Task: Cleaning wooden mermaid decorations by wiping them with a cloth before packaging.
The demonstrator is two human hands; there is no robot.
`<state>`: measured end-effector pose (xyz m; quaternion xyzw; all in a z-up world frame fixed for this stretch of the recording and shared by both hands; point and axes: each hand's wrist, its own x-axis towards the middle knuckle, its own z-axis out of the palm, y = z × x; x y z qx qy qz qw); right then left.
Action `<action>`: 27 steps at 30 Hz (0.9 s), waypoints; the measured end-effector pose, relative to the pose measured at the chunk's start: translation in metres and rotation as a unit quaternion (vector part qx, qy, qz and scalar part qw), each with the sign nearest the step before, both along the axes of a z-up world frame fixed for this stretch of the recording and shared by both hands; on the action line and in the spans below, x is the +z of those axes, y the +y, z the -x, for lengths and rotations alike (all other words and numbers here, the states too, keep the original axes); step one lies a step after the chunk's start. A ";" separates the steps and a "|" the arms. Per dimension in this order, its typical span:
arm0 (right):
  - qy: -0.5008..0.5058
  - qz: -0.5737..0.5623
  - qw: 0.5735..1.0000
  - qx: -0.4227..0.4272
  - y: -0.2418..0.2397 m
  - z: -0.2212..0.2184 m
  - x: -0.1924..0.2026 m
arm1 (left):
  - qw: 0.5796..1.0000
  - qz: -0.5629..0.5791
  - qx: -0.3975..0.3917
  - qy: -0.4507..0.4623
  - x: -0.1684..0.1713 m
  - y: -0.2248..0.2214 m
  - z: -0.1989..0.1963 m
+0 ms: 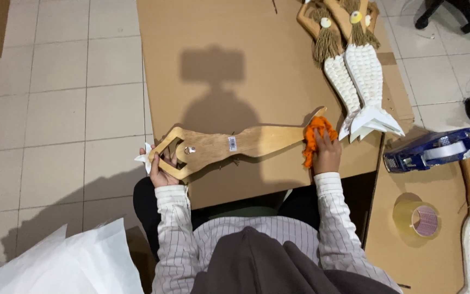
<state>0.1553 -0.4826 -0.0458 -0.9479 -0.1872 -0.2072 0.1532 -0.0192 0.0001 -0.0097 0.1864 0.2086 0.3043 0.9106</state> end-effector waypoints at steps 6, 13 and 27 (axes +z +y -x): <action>-0.030 -0.010 0.998 -0.051 -0.035 0.012 0.001 | 0.999 0.031 0.007 -0.014 0.016 -0.001 -0.006; -0.007 -0.040 0.998 -0.044 -0.088 0.013 -0.027 | 1.000 0.020 0.003 -0.010 0.035 -0.010 -0.003; 0.072 -0.388 0.918 -0.030 0.024 0.029 0.142 | 0.999 0.025 -0.016 -0.018 0.005 0.003 -0.006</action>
